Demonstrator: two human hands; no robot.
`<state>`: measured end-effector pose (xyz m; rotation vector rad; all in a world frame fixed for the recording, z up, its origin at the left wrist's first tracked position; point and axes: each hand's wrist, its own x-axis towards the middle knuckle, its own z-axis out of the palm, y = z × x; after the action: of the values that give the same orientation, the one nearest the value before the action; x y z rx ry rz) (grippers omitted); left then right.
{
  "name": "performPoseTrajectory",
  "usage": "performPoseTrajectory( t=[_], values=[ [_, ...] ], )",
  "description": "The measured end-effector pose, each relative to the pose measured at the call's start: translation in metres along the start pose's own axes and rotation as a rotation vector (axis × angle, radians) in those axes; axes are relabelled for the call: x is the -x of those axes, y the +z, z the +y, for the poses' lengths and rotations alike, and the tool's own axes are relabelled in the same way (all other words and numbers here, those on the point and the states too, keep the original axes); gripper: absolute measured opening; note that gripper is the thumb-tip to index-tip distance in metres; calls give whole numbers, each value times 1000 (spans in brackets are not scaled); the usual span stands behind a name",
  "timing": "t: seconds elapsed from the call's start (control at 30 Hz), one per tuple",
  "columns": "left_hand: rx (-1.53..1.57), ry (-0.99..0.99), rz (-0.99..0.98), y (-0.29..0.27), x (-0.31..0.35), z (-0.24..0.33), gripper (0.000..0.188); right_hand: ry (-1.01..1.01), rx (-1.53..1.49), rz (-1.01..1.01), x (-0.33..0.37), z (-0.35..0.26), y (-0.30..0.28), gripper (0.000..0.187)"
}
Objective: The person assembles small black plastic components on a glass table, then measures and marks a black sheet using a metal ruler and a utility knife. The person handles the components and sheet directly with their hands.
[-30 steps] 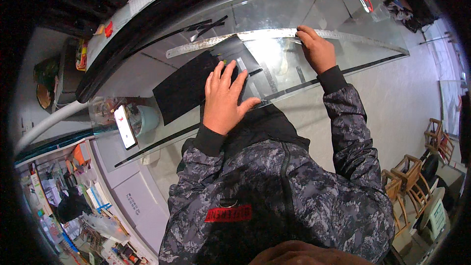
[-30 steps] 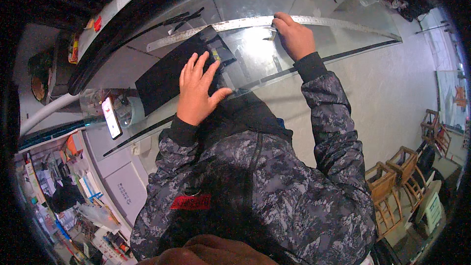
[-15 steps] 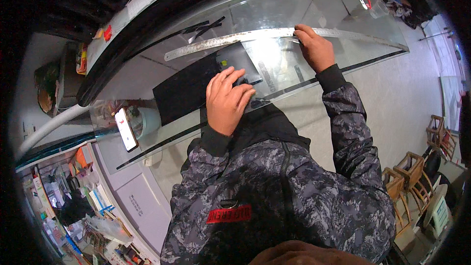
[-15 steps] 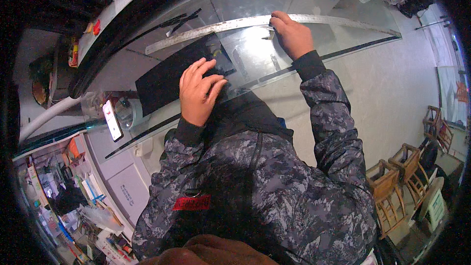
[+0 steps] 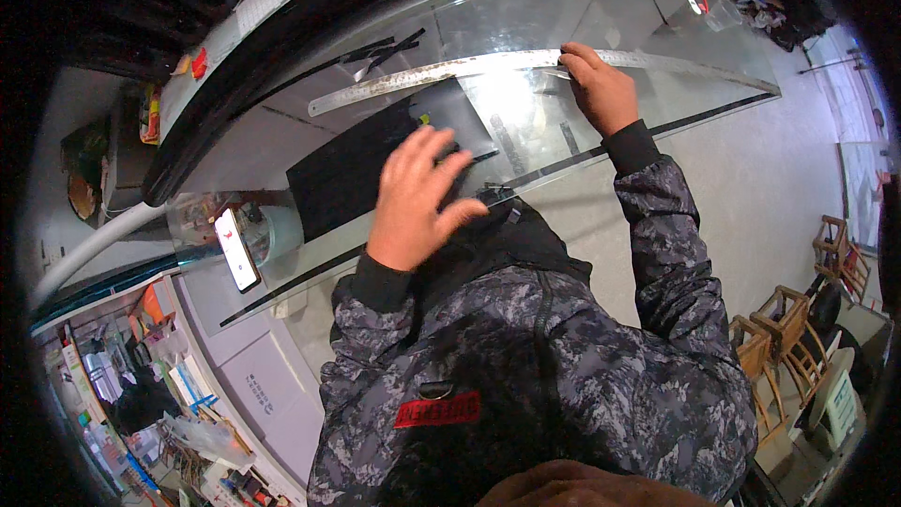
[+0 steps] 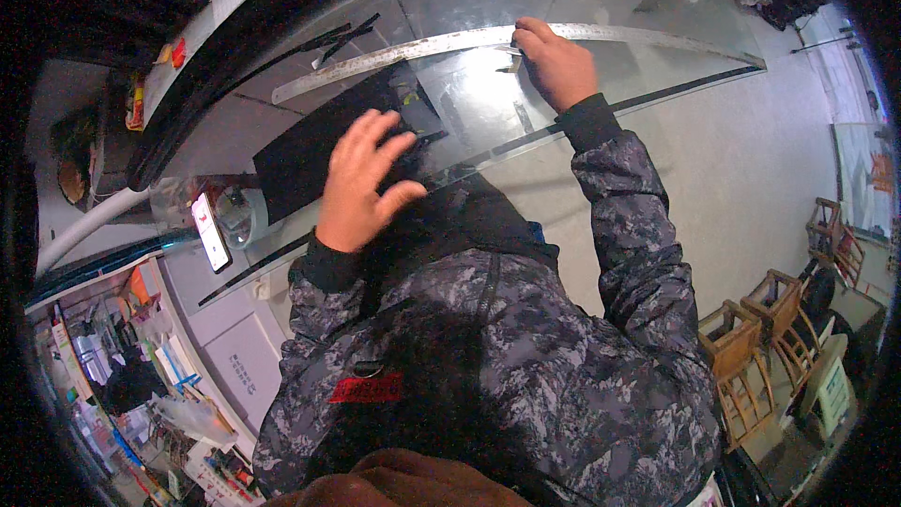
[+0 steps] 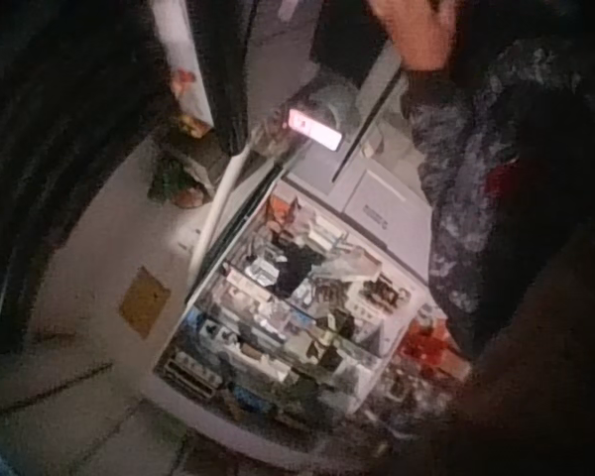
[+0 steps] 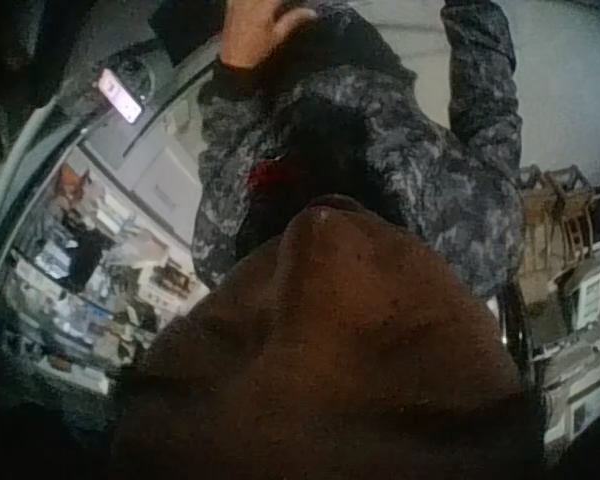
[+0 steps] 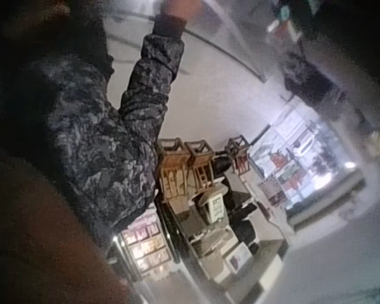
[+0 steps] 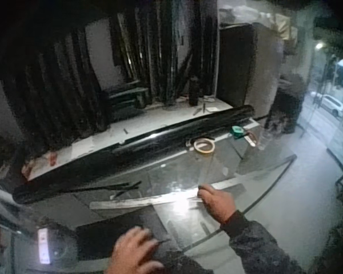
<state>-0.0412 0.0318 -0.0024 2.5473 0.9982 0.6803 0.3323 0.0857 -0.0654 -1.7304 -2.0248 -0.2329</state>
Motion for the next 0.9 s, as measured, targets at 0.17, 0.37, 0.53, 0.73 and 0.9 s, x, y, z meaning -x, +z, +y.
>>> performPoseTrajectory(
  t=[0.17,0.37,0.53,0.73,0.9],
  values=[
    [-152,-142,45,0,7,-24,58,-3,2,2,-2,0,1,29],
    [-199,-195,-16,19,12,-28,63,12,-4,-14,-1,0,1,29],
    [-207,-170,-31,31,11,-14,61,-15,-15,27,-1,3,4,28],
    [-177,-155,-11,41,0,1,62,1,-8,-1,0,4,3,29],
    [-185,-178,-38,37,-2,3,62,10,-11,-9,-1,3,2,29]
  ],
)
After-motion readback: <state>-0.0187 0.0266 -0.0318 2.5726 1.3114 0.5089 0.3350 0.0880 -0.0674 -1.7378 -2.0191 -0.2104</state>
